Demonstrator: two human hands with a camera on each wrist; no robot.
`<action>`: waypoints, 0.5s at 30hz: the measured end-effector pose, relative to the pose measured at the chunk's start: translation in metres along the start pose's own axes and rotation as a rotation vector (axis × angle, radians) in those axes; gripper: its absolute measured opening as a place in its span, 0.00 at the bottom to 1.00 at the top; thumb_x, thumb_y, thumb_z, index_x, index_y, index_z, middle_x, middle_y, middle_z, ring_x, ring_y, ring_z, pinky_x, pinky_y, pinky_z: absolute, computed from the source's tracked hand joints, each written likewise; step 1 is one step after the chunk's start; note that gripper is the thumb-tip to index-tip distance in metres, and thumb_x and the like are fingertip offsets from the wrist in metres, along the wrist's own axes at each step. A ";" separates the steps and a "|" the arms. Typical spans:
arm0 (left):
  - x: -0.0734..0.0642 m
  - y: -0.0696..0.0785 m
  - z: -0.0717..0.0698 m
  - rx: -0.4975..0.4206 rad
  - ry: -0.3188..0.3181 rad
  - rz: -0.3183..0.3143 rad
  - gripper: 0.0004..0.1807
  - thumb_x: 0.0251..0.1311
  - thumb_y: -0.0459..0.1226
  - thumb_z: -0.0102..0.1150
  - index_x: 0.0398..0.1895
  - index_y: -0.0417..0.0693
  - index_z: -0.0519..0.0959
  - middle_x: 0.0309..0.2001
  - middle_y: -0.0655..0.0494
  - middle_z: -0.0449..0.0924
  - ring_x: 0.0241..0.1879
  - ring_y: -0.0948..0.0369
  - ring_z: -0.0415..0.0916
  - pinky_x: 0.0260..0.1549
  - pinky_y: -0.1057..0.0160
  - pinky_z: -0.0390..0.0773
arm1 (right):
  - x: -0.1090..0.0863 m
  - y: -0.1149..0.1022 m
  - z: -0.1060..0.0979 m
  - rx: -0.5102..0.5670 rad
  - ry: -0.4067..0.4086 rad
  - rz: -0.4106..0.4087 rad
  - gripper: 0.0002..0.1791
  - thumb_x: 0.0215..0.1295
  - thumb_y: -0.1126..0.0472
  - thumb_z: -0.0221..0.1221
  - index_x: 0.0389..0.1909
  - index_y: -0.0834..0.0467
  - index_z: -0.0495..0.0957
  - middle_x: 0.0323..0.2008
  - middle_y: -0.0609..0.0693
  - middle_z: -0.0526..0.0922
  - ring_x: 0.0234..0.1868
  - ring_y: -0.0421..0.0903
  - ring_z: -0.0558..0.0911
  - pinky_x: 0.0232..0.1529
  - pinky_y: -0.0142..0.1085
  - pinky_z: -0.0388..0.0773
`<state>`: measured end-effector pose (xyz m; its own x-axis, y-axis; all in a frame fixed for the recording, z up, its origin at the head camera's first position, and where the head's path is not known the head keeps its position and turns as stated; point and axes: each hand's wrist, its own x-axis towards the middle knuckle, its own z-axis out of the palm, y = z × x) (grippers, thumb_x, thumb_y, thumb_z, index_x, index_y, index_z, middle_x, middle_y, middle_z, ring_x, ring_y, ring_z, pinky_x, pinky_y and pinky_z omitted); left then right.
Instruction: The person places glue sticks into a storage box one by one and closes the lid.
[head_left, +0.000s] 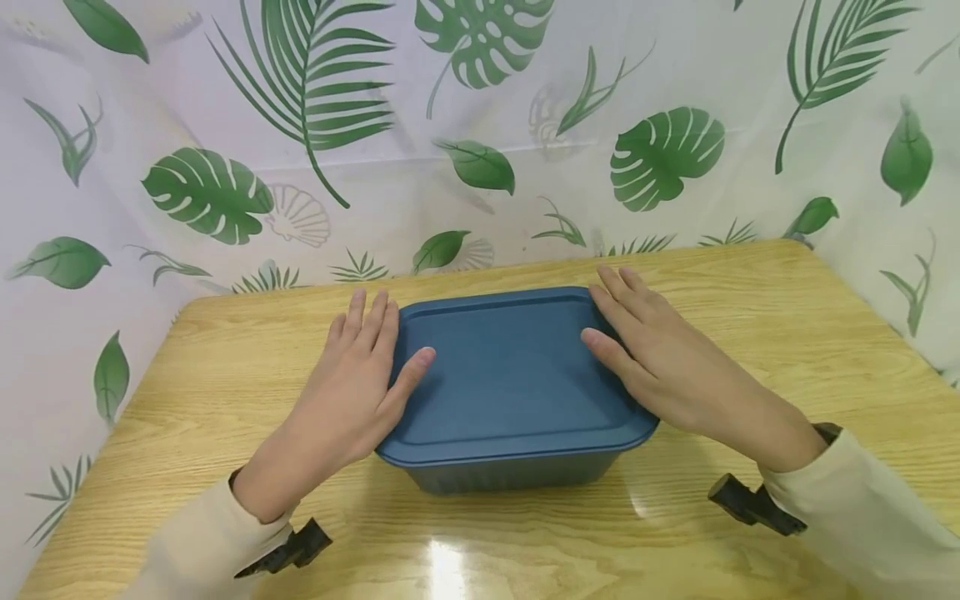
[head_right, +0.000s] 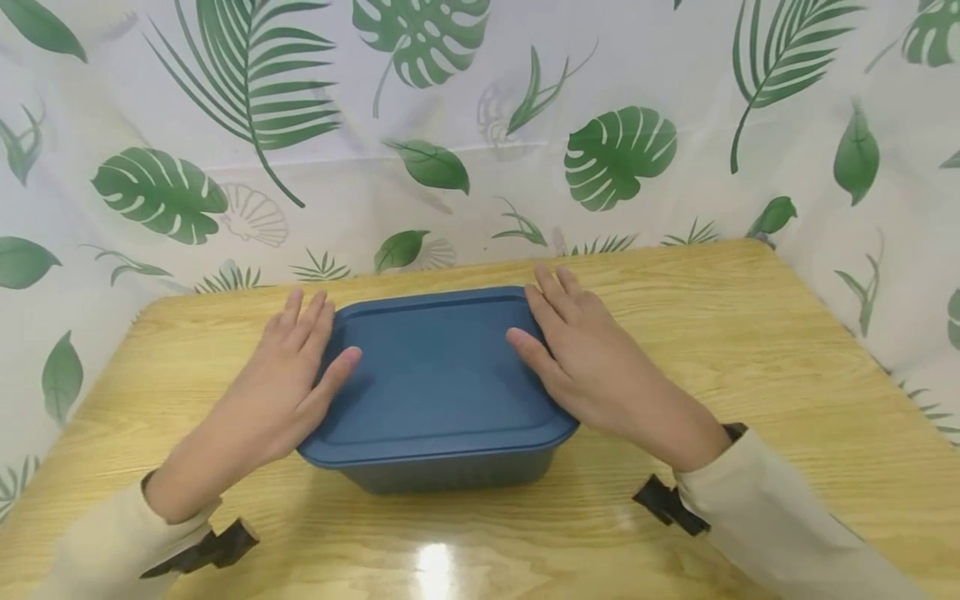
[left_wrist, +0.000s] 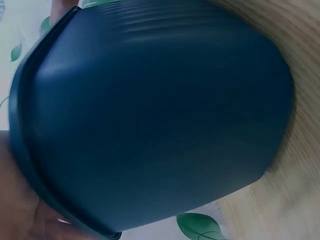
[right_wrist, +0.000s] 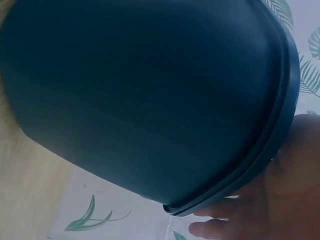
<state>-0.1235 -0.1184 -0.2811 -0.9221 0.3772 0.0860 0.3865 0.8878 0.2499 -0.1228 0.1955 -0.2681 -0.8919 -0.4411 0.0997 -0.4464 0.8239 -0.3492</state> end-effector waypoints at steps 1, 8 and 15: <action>0.001 0.001 0.001 0.012 -0.010 -0.004 0.43 0.73 0.60 0.25 0.73 0.32 0.45 0.75 0.39 0.36 0.74 0.49 0.23 0.72 0.46 0.37 | 0.001 0.000 0.000 -0.014 -0.019 -0.007 0.36 0.78 0.45 0.37 0.74 0.65 0.45 0.76 0.58 0.38 0.75 0.55 0.35 0.71 0.57 0.42; 0.004 0.001 0.003 -0.010 -0.056 -0.012 0.47 0.69 0.65 0.20 0.74 0.34 0.42 0.76 0.41 0.30 0.74 0.53 0.19 0.72 0.50 0.36 | 0.004 -0.001 0.004 -0.033 -0.096 0.009 0.39 0.77 0.42 0.36 0.74 0.65 0.41 0.76 0.59 0.34 0.75 0.56 0.33 0.71 0.58 0.40; 0.004 0.000 0.003 -0.040 -0.090 -0.024 0.47 0.69 0.65 0.20 0.74 0.35 0.40 0.76 0.42 0.28 0.74 0.53 0.19 0.72 0.50 0.37 | 0.003 0.000 0.010 -0.049 -0.075 0.010 0.39 0.77 0.41 0.35 0.75 0.64 0.40 0.76 0.58 0.36 0.76 0.55 0.35 0.72 0.57 0.41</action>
<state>-0.1270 -0.1159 -0.2836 -0.9252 0.3794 -0.0069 0.3613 0.8863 0.2897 -0.1247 0.1902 -0.2769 -0.8892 -0.4568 0.0258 -0.4424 0.8439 -0.3035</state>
